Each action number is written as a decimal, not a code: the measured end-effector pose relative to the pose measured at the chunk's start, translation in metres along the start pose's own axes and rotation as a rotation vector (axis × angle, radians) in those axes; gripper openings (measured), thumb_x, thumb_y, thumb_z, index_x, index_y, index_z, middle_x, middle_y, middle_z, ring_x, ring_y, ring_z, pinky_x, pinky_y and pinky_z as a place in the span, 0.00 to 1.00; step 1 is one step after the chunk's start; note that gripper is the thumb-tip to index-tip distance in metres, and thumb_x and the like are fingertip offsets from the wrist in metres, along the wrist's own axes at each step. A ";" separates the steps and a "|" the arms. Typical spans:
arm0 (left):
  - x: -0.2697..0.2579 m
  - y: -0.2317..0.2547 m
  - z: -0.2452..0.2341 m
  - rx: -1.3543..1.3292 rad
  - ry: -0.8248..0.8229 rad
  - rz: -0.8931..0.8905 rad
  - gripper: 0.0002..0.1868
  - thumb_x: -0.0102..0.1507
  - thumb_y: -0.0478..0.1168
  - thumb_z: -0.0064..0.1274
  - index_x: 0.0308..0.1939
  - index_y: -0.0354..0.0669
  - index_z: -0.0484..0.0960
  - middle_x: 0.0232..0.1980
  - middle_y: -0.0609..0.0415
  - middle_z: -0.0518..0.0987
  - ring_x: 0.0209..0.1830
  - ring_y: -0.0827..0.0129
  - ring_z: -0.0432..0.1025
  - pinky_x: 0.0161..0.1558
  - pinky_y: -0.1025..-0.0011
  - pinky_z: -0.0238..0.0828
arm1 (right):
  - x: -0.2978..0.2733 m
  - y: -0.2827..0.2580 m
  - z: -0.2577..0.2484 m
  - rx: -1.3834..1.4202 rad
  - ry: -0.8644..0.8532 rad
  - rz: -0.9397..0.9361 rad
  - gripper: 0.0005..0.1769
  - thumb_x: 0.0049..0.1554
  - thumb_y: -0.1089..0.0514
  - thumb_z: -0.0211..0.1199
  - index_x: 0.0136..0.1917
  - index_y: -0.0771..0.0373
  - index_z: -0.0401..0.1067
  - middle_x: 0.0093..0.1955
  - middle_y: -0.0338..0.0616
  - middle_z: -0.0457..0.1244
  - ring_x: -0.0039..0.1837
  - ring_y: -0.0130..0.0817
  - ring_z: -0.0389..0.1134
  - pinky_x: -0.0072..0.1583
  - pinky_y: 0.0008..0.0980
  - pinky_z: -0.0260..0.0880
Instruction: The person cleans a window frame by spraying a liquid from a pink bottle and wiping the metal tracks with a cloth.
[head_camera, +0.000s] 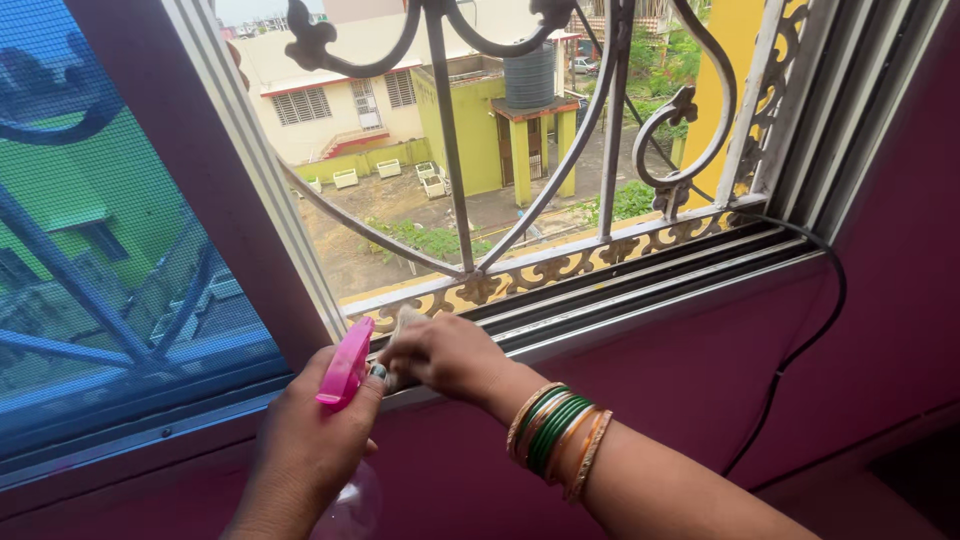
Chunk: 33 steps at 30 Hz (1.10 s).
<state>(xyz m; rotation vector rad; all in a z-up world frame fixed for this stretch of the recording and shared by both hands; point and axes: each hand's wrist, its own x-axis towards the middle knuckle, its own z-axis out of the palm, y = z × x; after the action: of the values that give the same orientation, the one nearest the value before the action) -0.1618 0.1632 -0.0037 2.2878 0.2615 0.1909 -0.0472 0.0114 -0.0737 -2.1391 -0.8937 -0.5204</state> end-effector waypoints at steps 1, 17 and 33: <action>-0.002 0.001 0.004 0.007 0.002 -0.027 0.24 0.63 0.51 0.58 0.62 0.54 0.76 0.36 0.49 0.86 0.24 0.62 0.82 0.33 0.62 0.80 | -0.007 -0.002 0.007 -0.136 -0.077 0.016 0.13 0.56 0.46 0.62 0.52 0.47 0.80 0.51 0.37 0.71 0.53 0.44 0.72 0.55 0.42 0.71; 0.011 0.013 0.009 0.221 -0.099 -0.164 0.22 0.63 0.51 0.55 0.57 0.47 0.80 0.36 0.45 0.87 0.27 0.61 0.84 0.35 0.62 0.84 | -0.008 0.017 -0.015 -0.183 -0.215 0.188 0.09 0.50 0.47 0.71 0.47 0.42 0.81 0.47 0.34 0.71 0.54 0.40 0.72 0.56 0.43 0.71; 0.018 0.008 0.005 0.242 -0.214 -0.215 0.22 0.62 0.50 0.54 0.58 0.49 0.78 0.33 0.46 0.87 0.24 0.62 0.82 0.31 0.65 0.80 | -0.002 0.021 -0.004 -0.137 -0.249 0.037 0.10 0.51 0.51 0.70 0.49 0.46 0.81 0.48 0.36 0.71 0.55 0.41 0.72 0.58 0.44 0.71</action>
<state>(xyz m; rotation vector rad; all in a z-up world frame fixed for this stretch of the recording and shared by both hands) -0.1424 0.1590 -0.0005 2.4725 0.4349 -0.2061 -0.0333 -0.0032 -0.0824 -2.3778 -0.9755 -0.3082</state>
